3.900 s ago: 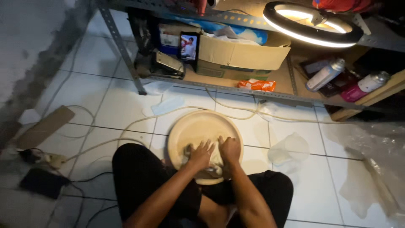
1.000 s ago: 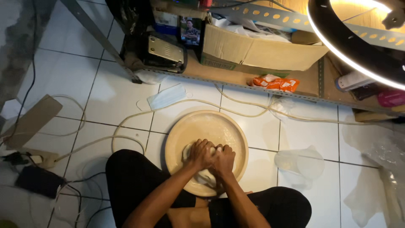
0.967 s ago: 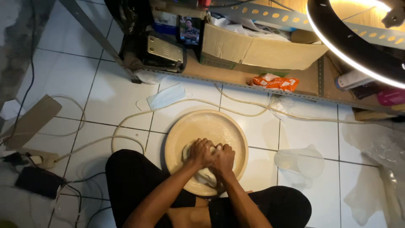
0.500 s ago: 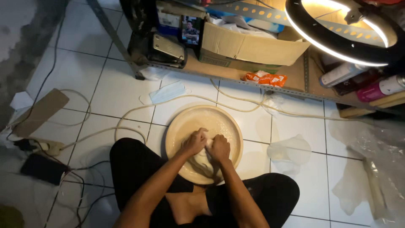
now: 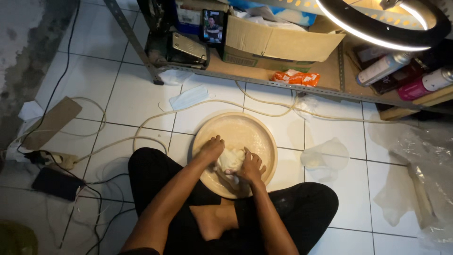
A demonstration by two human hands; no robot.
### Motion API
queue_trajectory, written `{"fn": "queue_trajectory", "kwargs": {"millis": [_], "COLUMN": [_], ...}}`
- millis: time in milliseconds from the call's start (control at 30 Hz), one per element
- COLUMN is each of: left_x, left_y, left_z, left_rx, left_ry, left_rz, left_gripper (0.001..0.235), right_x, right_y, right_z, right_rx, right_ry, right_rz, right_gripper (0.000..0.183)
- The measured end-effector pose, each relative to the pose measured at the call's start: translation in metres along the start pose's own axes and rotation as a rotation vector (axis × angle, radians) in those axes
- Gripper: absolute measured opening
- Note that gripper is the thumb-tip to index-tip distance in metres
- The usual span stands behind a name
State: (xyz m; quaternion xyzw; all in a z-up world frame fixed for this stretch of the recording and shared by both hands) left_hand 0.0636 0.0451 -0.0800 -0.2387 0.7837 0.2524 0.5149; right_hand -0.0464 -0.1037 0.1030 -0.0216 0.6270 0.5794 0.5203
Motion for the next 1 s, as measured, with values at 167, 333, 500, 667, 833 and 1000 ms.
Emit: {"fn": "queue_trajectory", "kwargs": {"millis": [167,333,500,667,833,1000], "left_x": [-0.115,-0.092,-0.066,-0.060,-0.095,-0.063], "left_y": [0.040,0.068,0.068,0.059,0.064,0.033], "left_z": [-0.059,-0.063,-0.065,-0.100,-0.090,-0.049], "left_rx": [-0.084,-0.096,-0.437,-0.381,-0.065,-0.199], "left_ry": [0.074,0.265,0.293,0.212,0.372,0.314], "left_rz": [-0.239,-0.039,-0.243,-0.222,-0.094,-0.518], "left_gripper": [0.018,0.072,0.059,0.052,0.044,0.042], "right_x": [0.023,0.011,0.028,0.037,0.046,0.027], "right_y": [-0.026,-0.013,-0.022,-0.039,-0.104,-0.158], "right_z": [-0.008,-0.004,0.002,-0.002,-0.021,-0.058], "right_rx": [0.073,0.005,-0.093,-0.095,-0.018,-0.728], "right_ry": [-0.102,-0.005,0.070,0.026,0.111,-0.444], "right_rz": [-0.110,-0.144,-0.310,-0.301,-0.134,0.300], "right_gripper": [0.120,0.104,0.099,0.095,0.109,0.139]}}
Point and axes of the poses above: each hand's wrist, its own y-axis away from the middle knuckle, its own x-axis out of the palm, z = x × y, the point moved 2 cm from there along -y, towards the middle knuckle, and after that the axes turned 14 degrees about x, right-handed, at the moved point
